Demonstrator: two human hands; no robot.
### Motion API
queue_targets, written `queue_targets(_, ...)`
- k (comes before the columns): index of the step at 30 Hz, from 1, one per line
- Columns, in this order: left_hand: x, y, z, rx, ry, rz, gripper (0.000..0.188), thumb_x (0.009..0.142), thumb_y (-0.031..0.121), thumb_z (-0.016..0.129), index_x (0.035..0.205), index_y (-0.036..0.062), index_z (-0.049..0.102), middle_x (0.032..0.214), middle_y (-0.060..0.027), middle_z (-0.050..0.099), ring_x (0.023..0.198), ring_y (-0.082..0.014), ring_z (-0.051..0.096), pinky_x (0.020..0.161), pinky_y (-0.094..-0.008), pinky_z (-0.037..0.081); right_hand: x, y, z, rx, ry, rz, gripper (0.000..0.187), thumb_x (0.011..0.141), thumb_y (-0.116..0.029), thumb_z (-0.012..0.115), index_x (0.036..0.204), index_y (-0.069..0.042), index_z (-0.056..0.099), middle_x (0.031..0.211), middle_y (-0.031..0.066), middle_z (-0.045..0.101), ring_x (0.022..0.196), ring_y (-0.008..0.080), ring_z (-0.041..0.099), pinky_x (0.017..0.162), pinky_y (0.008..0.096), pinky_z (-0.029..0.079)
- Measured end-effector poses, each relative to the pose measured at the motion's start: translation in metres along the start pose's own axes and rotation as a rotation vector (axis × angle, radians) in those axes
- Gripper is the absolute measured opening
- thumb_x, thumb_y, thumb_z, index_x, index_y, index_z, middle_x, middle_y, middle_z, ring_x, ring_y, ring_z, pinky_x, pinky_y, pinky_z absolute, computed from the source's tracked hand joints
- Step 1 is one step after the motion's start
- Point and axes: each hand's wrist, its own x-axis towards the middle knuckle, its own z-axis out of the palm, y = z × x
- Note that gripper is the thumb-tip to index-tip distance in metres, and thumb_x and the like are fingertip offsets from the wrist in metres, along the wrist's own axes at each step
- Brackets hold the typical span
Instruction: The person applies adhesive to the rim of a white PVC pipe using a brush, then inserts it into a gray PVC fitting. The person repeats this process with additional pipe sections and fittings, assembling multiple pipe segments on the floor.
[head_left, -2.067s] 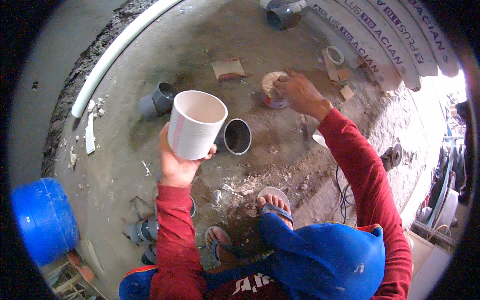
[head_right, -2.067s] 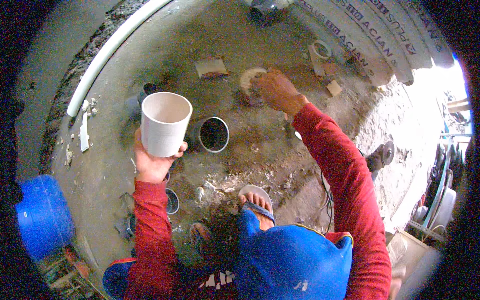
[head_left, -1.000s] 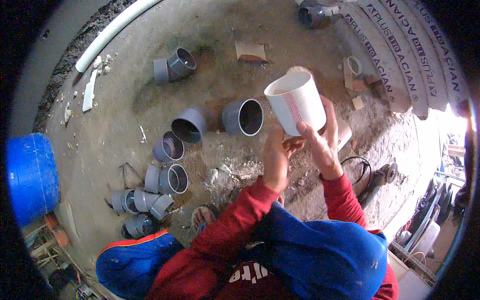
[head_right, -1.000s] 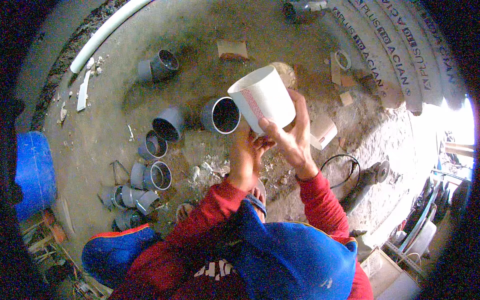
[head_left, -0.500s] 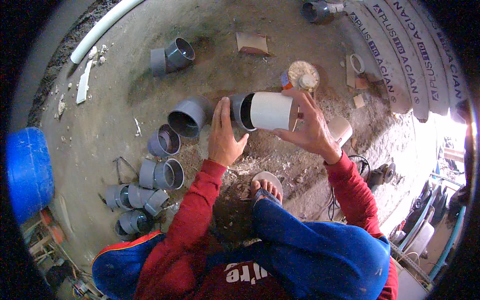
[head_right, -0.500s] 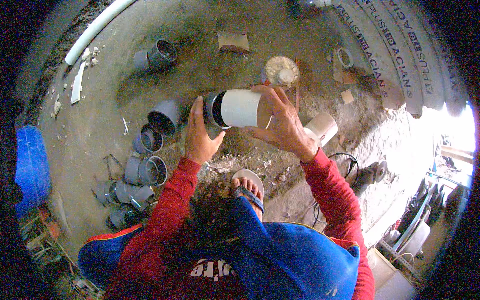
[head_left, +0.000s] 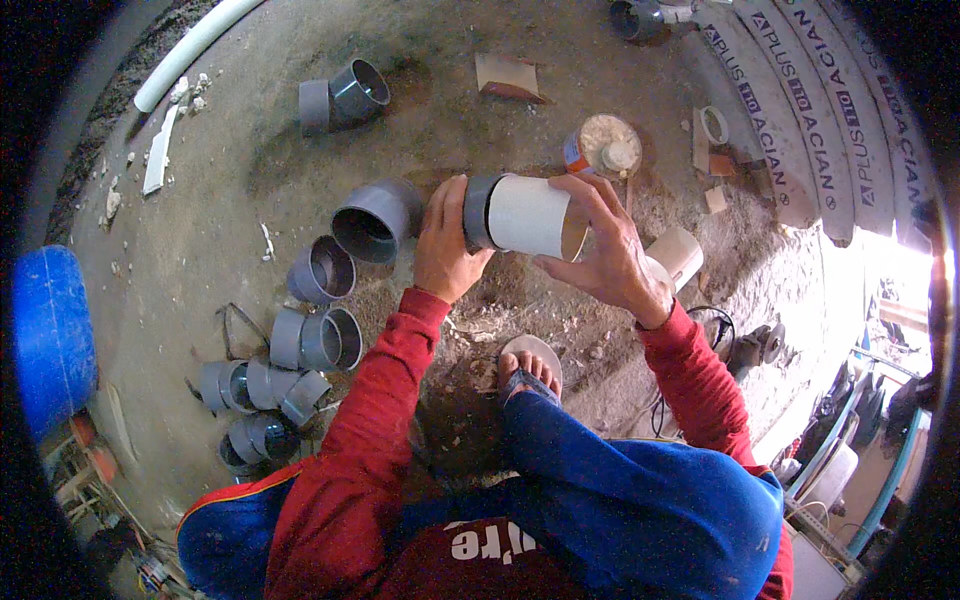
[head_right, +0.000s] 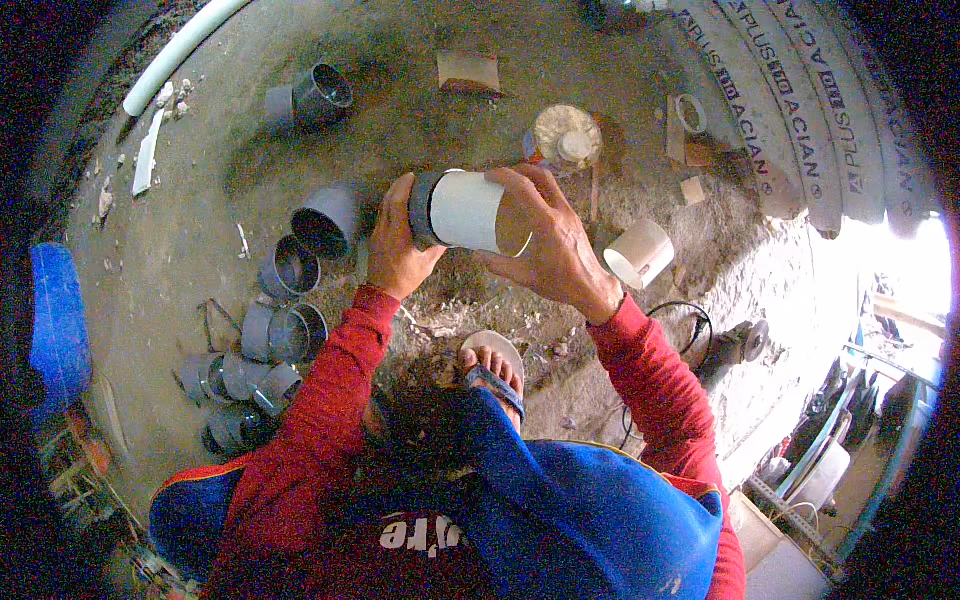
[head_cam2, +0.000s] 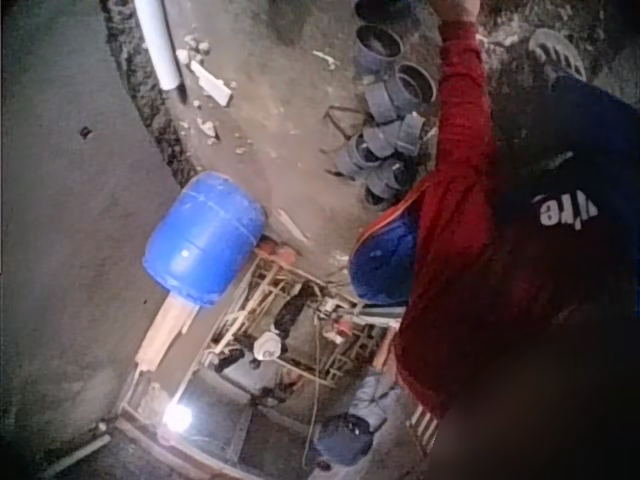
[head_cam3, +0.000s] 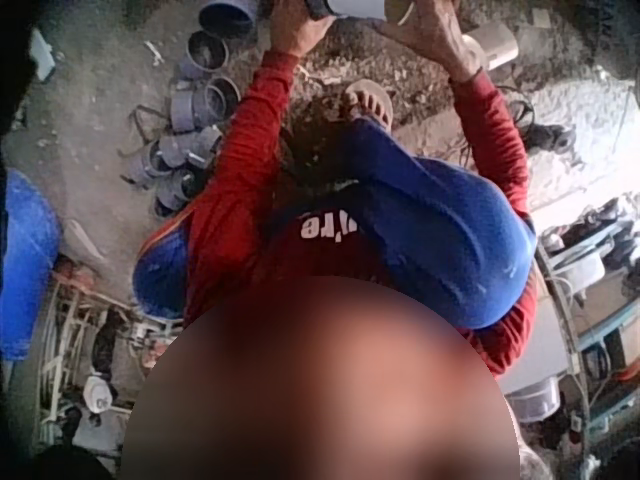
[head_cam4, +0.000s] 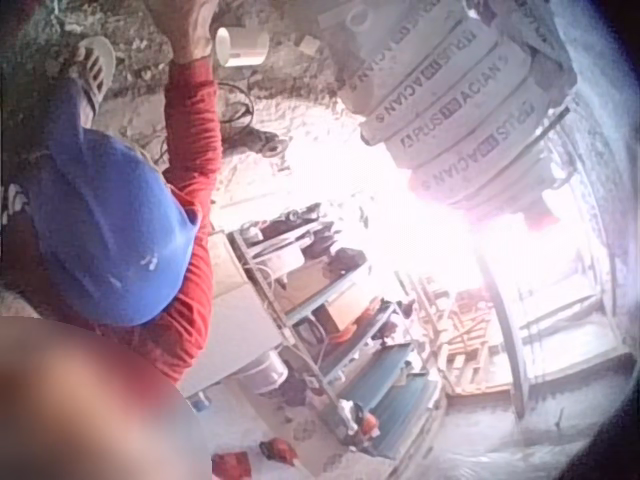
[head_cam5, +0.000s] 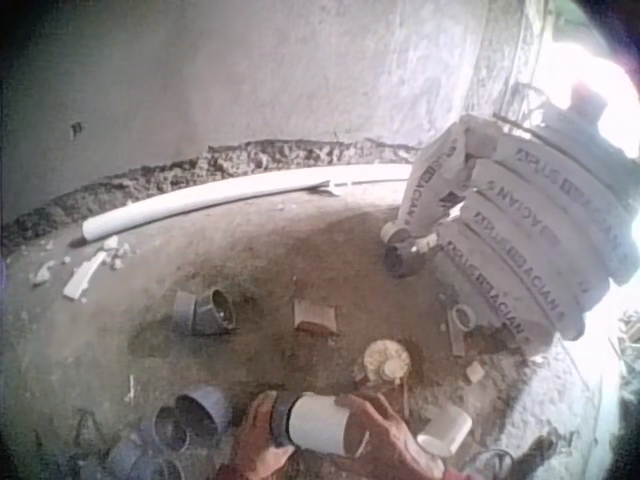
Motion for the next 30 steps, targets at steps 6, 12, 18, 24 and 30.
queue_targets(6,0.001,0.002,-0.001,0.009,-0.004,0.017,0.100,0.067,0.007,0.087,0.151,0.0006,0.032,0.146,-0.0237,0.046,0.135,-0.0442,0.046,0.115,-0.0493,0.040,0.003,-0.001,0.000,-0.007,-0.007,-0.036,0.090,0.063,-0.020,0.091,0.141,-0.010,0.048,0.134,0.0192,0.055,0.123,0.0420,0.058,0.101,0.0469,0.052)
queue_targets(12,0.001,0.003,-0.002,0.010,-0.017,0.008,0.098,0.070,0.007,0.085,0.151,0.0006,0.031,0.147,-0.0245,0.045,0.136,-0.0447,0.045,0.115,-0.0495,0.039,0.005,-0.003,0.000,0.005,-0.014,-0.031,0.086,0.065,-0.020,0.091,0.139,-0.009,0.050,0.133,0.0197,0.055,0.122,0.0419,0.058,0.100,0.0474,0.053)
queue_targets(18,0.001,0.002,-0.001,0.030,-0.026,0.006,0.098,0.070,0.008,0.085,0.151,0.0003,0.031,0.147,-0.0249,0.045,0.136,-0.0448,0.044,0.116,-0.0500,0.038,0.009,-0.004,0.008,-0.040,0.006,-0.024,0.089,0.063,-0.020,0.092,0.141,-0.010,0.050,0.134,0.0203,0.055,0.123,0.0416,0.058,0.102,0.0469,0.052)
queue_targets(24,0.001,-0.001,0.001,0.014,-0.017,0.002,0.097,0.068,0.008,0.086,0.150,0.0031,0.034,0.146,-0.0236,0.047,0.135,-0.0437,0.047,0.114,-0.0494,0.041,0.006,0.000,0.008,-0.009,-0.036,0.020,0.086,0.078,-0.038,0.086,0.148,-0.009,0.045,0.143,0.0240,0.050,0.134,0.0448,0.049,0.110,0.0503,0.045)
queue_targets(30,0.003,-0.013,0.005,-0.019,-0.016,-0.025,0.097,0.066,0.007,0.087,0.149,0.0072,0.037,0.146,-0.0213,0.048,0.135,-0.0422,0.048,0.113,-0.0486,0.043,0.029,0.007,0.038,0.168,0.191,0.136,0.069,0.102,-0.055,0.046,0.149,-0.004,0.045,0.152,0.0257,0.042,0.141,0.0448,0.041,0.117,0.0517,0.032)
